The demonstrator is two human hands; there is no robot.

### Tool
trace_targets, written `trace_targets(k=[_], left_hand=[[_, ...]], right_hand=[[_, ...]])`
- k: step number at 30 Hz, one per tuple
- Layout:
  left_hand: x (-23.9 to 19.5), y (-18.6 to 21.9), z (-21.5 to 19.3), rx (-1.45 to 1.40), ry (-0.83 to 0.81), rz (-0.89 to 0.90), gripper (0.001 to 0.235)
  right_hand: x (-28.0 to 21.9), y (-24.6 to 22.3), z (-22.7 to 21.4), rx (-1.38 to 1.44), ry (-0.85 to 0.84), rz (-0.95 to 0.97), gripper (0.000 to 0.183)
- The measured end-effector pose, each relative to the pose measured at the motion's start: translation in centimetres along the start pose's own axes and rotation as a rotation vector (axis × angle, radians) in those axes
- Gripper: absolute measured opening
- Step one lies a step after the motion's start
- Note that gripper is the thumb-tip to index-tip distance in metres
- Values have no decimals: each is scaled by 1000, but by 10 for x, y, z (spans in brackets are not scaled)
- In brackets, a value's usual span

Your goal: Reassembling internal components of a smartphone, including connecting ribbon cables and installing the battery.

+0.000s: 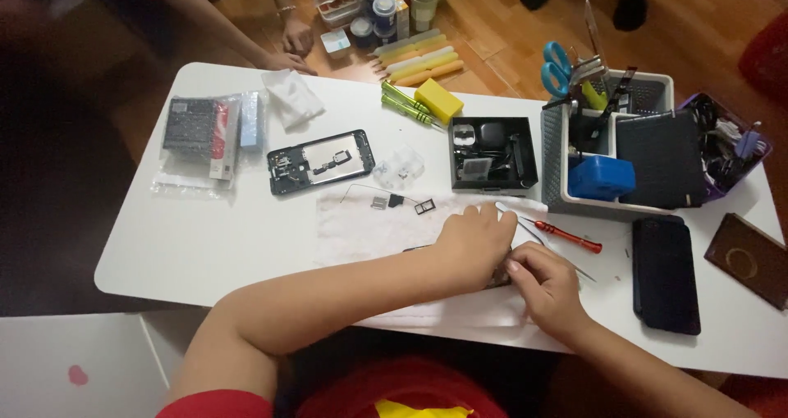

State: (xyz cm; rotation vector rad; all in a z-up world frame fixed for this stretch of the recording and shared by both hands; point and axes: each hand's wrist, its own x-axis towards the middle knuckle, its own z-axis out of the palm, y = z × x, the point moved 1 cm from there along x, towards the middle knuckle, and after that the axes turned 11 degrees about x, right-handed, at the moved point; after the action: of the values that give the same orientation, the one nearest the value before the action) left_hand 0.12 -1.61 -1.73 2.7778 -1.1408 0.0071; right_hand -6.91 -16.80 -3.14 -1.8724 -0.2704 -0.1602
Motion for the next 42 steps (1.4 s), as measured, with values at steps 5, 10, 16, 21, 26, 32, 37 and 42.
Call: trace_targets(k=[5, 10, 16, 21, 26, 32, 37, 42], left_hand=[[7, -5, -3, -70, -116, -18, 59], [19, -15, -10, -50, -283, 15, 86], [22, -22, -23, -63, -386, 98, 94], [18, -26, -27, -106, -395, 102, 84], [17, -28, -32, -125, -413, 101, 81], [17, -28, -27, -123, -384, 115, 86], [15, -29, -33, -152, -407, 111, 85], [19, -30, -20, -135, -373, 116, 91]], right_hand=[[1, -9, 0, -51, -40, 27, 24], [-2, -5, 0, -98, -66, 14, 22], [0, -9, 1, -71, -30, 42, 23], [1, -6, 0, -77, -46, 18, 23], [3, -13, 2, -67, -40, 11, 25], [2, -10, 3, -81, -59, -13, 24], [3, -14, 5, -70, -46, -3, 23], [3, -11, 4, -79, -55, 2, 23]])
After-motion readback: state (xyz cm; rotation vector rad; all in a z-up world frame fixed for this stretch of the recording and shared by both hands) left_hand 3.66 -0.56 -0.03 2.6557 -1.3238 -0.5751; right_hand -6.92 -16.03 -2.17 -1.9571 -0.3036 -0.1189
